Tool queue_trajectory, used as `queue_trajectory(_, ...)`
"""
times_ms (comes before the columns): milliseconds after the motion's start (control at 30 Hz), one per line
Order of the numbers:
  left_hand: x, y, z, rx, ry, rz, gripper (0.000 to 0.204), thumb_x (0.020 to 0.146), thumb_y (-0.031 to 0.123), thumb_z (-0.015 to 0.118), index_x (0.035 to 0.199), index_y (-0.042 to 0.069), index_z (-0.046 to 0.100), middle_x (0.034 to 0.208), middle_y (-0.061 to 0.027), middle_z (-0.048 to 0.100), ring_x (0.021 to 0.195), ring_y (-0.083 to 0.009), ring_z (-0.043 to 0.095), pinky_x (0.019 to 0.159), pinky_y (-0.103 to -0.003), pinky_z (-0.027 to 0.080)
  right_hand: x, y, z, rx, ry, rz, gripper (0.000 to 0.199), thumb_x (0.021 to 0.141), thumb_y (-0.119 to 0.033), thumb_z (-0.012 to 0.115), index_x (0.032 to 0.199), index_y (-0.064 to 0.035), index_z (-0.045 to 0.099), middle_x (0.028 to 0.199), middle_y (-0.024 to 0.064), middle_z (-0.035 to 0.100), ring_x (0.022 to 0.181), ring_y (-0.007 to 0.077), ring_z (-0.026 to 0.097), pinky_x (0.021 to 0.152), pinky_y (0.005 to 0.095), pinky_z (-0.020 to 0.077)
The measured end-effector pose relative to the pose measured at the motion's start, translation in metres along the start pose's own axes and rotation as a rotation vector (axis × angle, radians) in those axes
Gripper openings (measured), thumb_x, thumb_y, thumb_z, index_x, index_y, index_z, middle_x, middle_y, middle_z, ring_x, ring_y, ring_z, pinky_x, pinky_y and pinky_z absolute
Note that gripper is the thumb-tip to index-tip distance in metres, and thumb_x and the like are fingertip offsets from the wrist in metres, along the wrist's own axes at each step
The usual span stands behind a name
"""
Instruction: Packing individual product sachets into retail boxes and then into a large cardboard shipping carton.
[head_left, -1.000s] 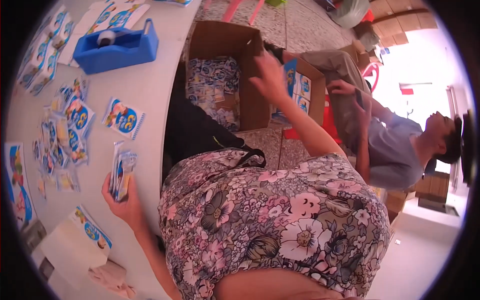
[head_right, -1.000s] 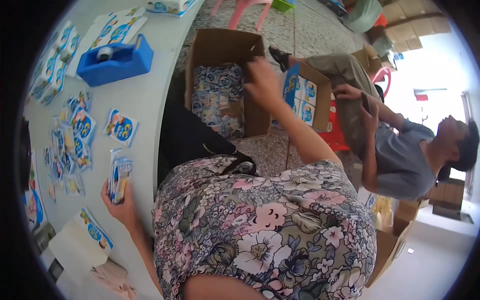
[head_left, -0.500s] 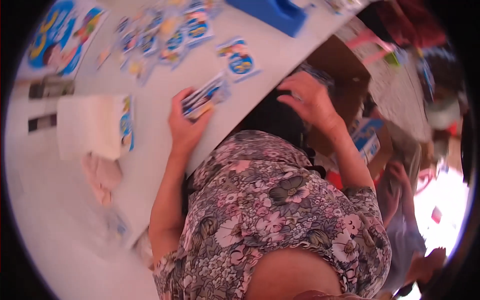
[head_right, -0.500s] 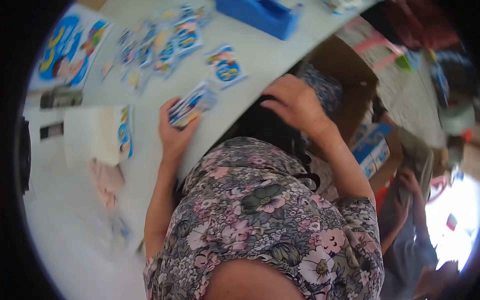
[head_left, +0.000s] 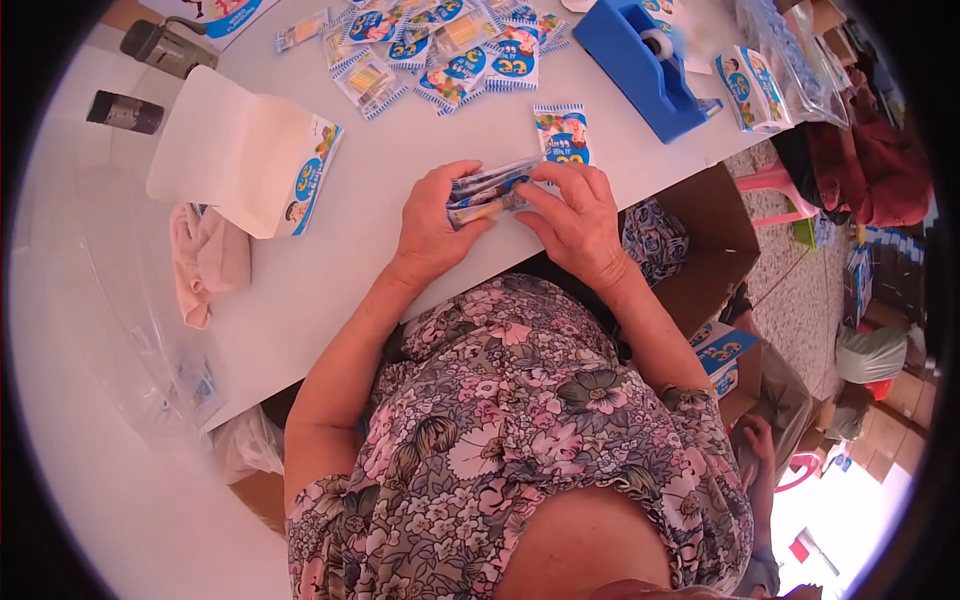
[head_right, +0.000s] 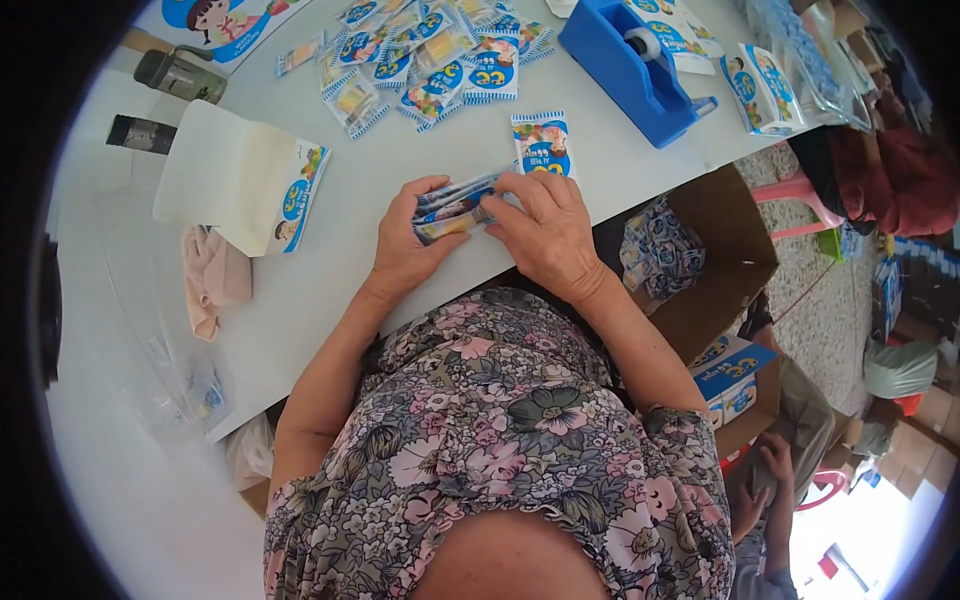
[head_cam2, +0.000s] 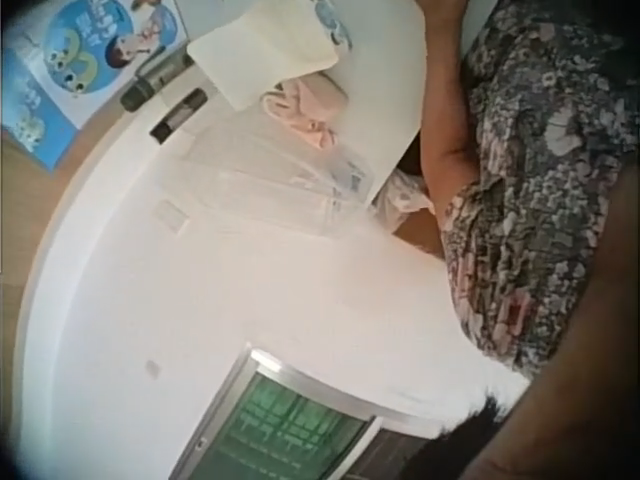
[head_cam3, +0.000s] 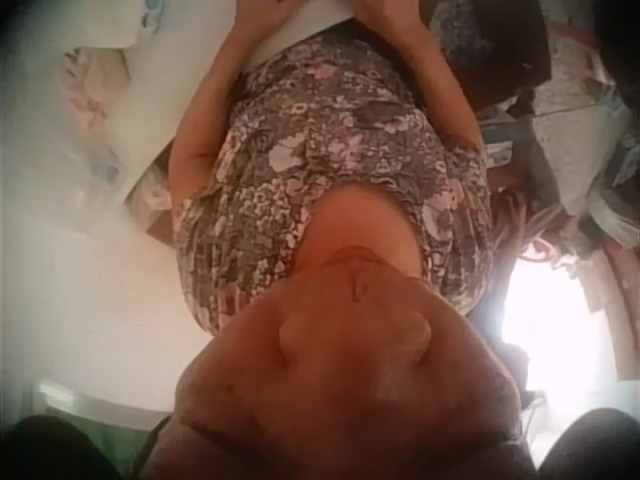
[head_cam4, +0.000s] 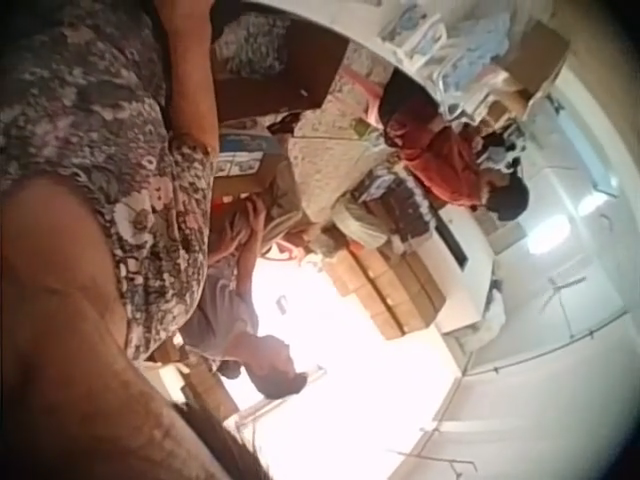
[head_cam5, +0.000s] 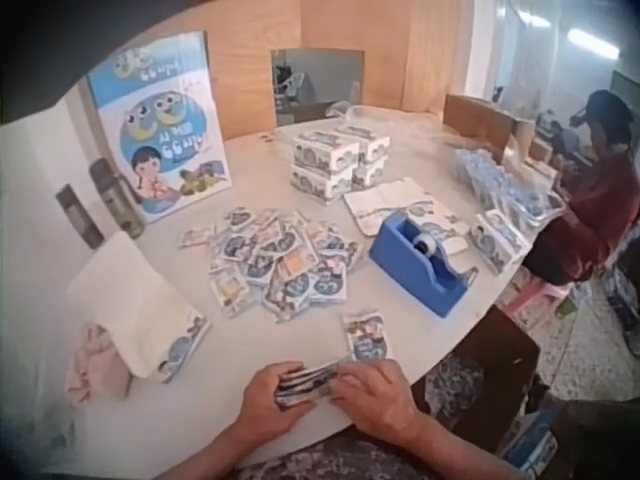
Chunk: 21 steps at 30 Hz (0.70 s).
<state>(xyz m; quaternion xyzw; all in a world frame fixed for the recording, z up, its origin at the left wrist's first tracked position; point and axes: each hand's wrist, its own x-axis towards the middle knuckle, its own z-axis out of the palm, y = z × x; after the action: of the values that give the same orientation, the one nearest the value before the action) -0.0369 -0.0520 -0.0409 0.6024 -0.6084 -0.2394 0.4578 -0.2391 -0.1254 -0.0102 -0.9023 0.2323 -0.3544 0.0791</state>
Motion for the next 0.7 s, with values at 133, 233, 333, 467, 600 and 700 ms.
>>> queue_trajectory(133,-0.001,0.002,0.001,0.007,0.003,0.014,0.066,0.063,0.007,0.084,0.122,0.009,0.054,0.112,-0.0105,0.062,0.103,-0.0311,0.058,0.090,-0.039,0.046,0.006,-0.004,-0.002,0.006,0.004,0.004,0.050,0.062,-0.010,0.080,0.110,-0.0122,0.066,0.114,0.0055,0.059,0.102,0.0284,0.053,0.087,0.0394,0.0434)
queue_trajectory(233,-0.001,0.003,0.001,0.050,0.000,0.049,0.067,0.063,0.007,0.084,0.122,0.009,0.054,0.111,-0.0101,0.062,0.103,-0.0310,0.058,0.090,-0.039,0.046,0.010,-0.006,-0.003,-0.040,-0.065,0.033,0.044,0.062,-0.011,0.080,0.105,-0.0131,0.068,0.114,0.0040,0.059,0.102,0.0277,0.053,0.088,0.0402,0.0409)
queue_trajectory(333,-0.002,0.003,0.001,0.010,-0.007,0.006,0.068,0.063,0.007,0.084,0.123,0.009,0.053,0.112,-0.0097,0.061,0.103,-0.0308,0.057,0.090,-0.039,0.045,0.006,-0.002,0.001,-0.046,-0.035,-0.016,0.041,0.061,-0.012,0.080,0.101,-0.0135,0.069,0.114,0.0027,0.059,0.102,0.0270,0.053,0.089,0.0409,0.0394)
queue_trajectory(467,-0.001,0.004,0.000,0.016,0.003,0.019,0.068,0.062,0.006,0.084,0.124,0.009,0.053,0.111,-0.0094,0.062,0.102,-0.0306,0.057,0.090,-0.039,0.045,0.002,0.001,0.004,-0.071,0.049,-0.087,0.041,0.061,-0.010,0.080,0.100,-0.0135,0.069,0.112,0.0026,0.061,0.100,0.0259,0.054,0.087,0.0407,0.0398)
queue_trajectory(600,0.001,0.007,0.001,0.004,-0.001,0.030,0.064,0.064,0.009,0.084,0.121,0.010,0.055,0.110,-0.0090,0.062,0.100,-0.0299,0.058,0.088,-0.039,0.046,-0.001,0.004,-0.001,-0.077,0.033,-0.125,0.037,0.063,-0.009,0.079,0.099,-0.0127,0.069,0.110,0.0038,0.063,0.097,0.0252,0.056,0.085,0.0396,0.0425)
queue_trajectory(700,0.005,0.005,0.000,-0.011,-0.009,0.082,0.051,0.066,0.011,0.082,0.112,0.010,0.059,0.105,-0.0079,0.064,0.096,-0.0284,0.060,0.085,-0.038,0.045,0.000,0.013,-0.001,0.115,-0.070,-0.138,0.033,0.069,-0.011,0.078,0.101,-0.0088,0.068,0.109,0.0078,0.064,0.097,0.0269,0.057,0.082,0.0389,0.0457)
